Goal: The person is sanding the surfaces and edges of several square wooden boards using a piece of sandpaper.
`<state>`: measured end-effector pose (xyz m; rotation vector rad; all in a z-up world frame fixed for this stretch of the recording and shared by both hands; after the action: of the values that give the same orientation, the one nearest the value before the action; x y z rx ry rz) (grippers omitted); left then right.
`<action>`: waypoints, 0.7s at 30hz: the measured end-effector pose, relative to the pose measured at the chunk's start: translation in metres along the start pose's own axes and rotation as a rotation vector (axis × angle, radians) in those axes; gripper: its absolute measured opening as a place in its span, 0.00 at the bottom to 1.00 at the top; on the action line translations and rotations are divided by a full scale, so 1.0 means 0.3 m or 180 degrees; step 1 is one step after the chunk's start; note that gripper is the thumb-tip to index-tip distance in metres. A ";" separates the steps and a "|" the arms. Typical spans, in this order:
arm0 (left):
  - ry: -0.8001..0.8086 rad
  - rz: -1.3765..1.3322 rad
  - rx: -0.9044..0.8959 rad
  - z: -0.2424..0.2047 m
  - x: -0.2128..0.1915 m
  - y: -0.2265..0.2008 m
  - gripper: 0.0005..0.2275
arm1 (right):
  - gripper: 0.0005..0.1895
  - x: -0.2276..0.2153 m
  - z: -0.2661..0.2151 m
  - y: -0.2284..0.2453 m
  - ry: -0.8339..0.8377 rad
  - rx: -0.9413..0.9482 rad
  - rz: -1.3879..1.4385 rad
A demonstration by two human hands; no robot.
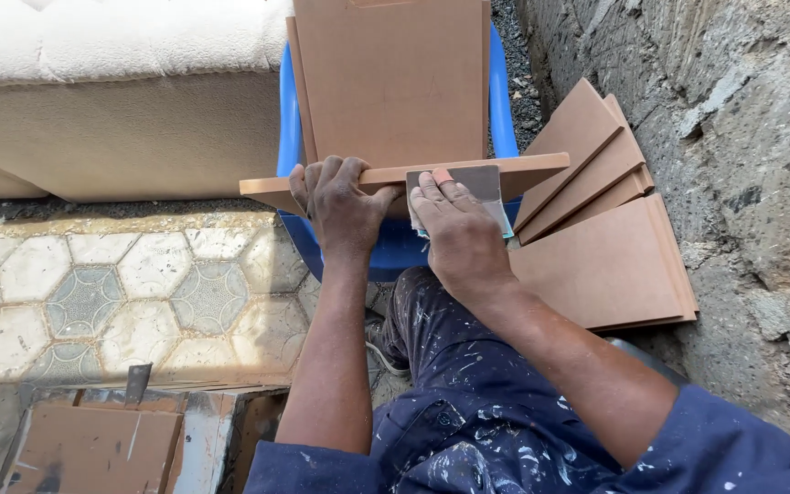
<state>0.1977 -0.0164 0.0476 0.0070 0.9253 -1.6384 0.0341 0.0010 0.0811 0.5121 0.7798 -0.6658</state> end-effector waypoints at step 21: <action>0.0283 -0.0144 -0.0052 -0.013 -0.007 -0.043 0.18 | 0.23 -0.127 0.013 -0.116 0.0110 0.0336 -0.0784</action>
<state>0.1859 -0.0127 0.0531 0.0484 1.0129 -1.6835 -0.0088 -0.0120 0.1068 0.5292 0.8513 -0.9320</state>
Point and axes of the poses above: each hand's wrist, its own z-axis towards the middle knuckle, its own x-axis out of the palm, y = z × x, the point moved 10 cm from there along z, towards the middle knuckle, and after that the axes turned 7 degrees about -y, right-handed, at the moved point
